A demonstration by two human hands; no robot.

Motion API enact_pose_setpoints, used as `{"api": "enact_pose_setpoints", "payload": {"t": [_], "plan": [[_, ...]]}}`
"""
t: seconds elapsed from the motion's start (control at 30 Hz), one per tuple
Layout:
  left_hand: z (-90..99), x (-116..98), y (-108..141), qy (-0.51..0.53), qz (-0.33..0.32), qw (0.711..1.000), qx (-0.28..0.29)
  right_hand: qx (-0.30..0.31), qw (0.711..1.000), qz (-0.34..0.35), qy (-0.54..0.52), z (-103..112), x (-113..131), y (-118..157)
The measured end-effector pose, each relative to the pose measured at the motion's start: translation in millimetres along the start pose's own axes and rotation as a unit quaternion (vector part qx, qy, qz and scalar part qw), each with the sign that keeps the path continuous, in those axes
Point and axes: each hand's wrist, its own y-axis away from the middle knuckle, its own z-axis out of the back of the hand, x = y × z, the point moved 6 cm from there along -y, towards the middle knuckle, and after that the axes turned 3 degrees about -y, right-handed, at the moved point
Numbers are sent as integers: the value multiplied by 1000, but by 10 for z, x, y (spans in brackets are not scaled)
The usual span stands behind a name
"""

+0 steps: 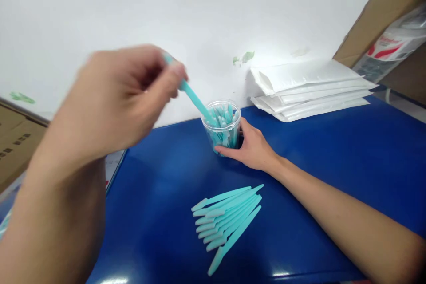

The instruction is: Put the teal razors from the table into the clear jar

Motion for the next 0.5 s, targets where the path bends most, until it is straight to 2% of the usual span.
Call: {"api": "enact_pose_setpoints", "payload": {"t": [0.07,0.1,0.13,0.27,0.3,0.4,0.5], "plan": [[-258,-165,-38,-55,-97,990,92,-2,1000,3,2,4,5,-2],[-367,-199,-21,-64,-129,981,126,-4,1000,3,1,8,6,-4],[-432,-199,2,-55,-142,979,137,-4,1000,3,1,12,7,-5],[-393,-98,175,-14,-130,989,63,0,1000,4,-2,16,5,-8],[-377,-81,250,-3,-134,989,62,-1,1000,7,-2,15,7,-7],[-401,-20,529,35,-129,986,101,-9,1000,14,-2,12,5,-6],[-581,147,865,72,-51,981,171,-13,1000,12,12,5,-4,-8]]}}
